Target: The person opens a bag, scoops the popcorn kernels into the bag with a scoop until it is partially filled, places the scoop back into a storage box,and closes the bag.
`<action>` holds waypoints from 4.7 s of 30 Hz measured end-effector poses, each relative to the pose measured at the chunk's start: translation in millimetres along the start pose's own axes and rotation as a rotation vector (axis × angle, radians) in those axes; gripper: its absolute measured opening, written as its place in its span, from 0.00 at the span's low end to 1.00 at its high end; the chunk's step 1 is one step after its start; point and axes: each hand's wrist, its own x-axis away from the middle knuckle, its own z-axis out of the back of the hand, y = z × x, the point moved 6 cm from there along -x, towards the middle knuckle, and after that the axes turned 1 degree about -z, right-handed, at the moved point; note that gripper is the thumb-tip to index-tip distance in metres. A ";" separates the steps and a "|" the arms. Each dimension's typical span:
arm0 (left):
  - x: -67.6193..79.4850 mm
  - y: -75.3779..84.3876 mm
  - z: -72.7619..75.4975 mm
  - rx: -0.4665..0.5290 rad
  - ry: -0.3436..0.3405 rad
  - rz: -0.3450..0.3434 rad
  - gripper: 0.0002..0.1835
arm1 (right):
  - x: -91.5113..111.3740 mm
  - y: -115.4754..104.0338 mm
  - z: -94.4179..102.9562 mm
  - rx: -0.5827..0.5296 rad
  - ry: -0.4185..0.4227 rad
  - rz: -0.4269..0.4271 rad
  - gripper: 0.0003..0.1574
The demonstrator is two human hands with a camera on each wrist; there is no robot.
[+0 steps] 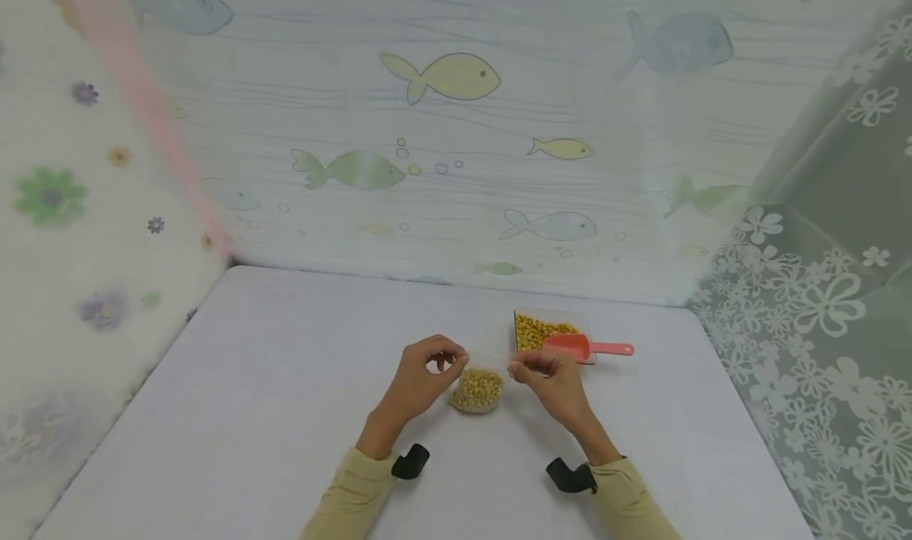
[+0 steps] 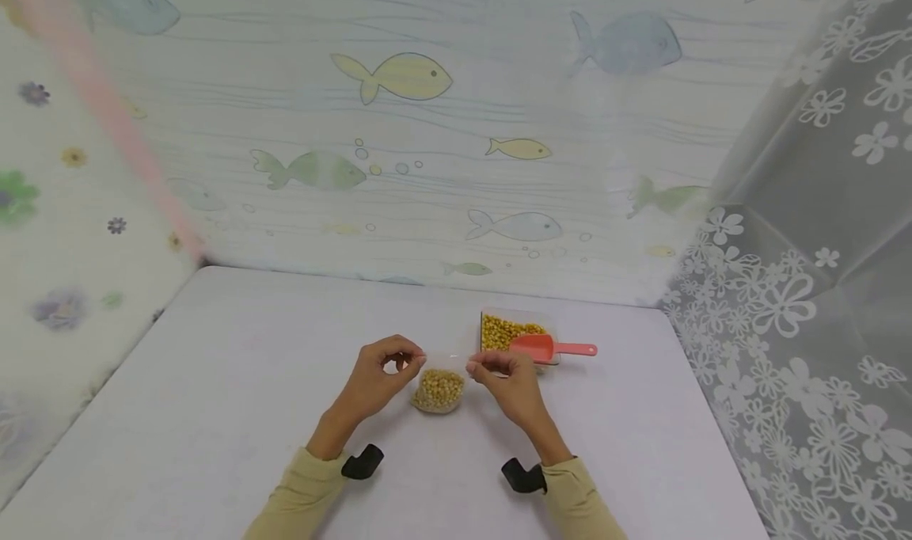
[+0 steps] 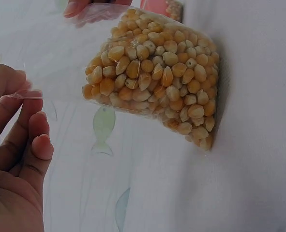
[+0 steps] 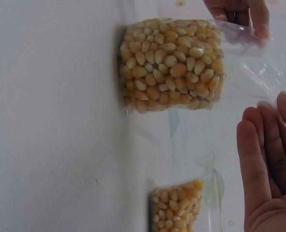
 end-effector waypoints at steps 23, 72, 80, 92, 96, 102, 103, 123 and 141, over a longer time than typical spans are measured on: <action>-3.4 -2.0 -13.1 0.023 0.009 -0.039 0.02 | -3.0 -1.2 5.5 -0.020 0.028 0.113 0.08; -11.3 -14.9 -40.8 0.048 0.000 -0.165 0.01 | -3.2 -12.0 1.3 -0.018 0.004 0.257 0.05; -12.8 12.3 -35.8 0.057 -0.005 -0.130 0.01 | -0.6 -18.6 0.9 -0.049 -0.001 0.256 0.05; -9.2 -3.2 -28.0 0.056 0.000 -0.126 0.03 | -2.3 -7.1 4.4 0.039 0.017 0.221 0.05; -8.3 -5.4 -25.8 0.051 -0.003 -0.124 0.03 | -1.7 -2.0 10.1 0.048 0.020 0.194 0.06; -7.7 -4.2 -22.4 0.050 -0.017 -0.139 0.04 | -1.3 0.9 18.1 0.003 0.040 0.188 0.05; -8.0 -3.6 -22.1 0.053 -0.020 -0.140 0.04 | -1.4 0.4 19.8 -0.002 0.040 0.185 0.06; -12.4 -31.8 -45.2 0.049 -0.058 -0.157 0.04 | -4.2 -14.9 11.2 0.035 -0.029 0.275 0.05; -8.8 -30.5 -33.8 0.013 -0.015 -0.119 0.05 | 13.4 -31.8 23.1 0.116 0.033 0.171 0.06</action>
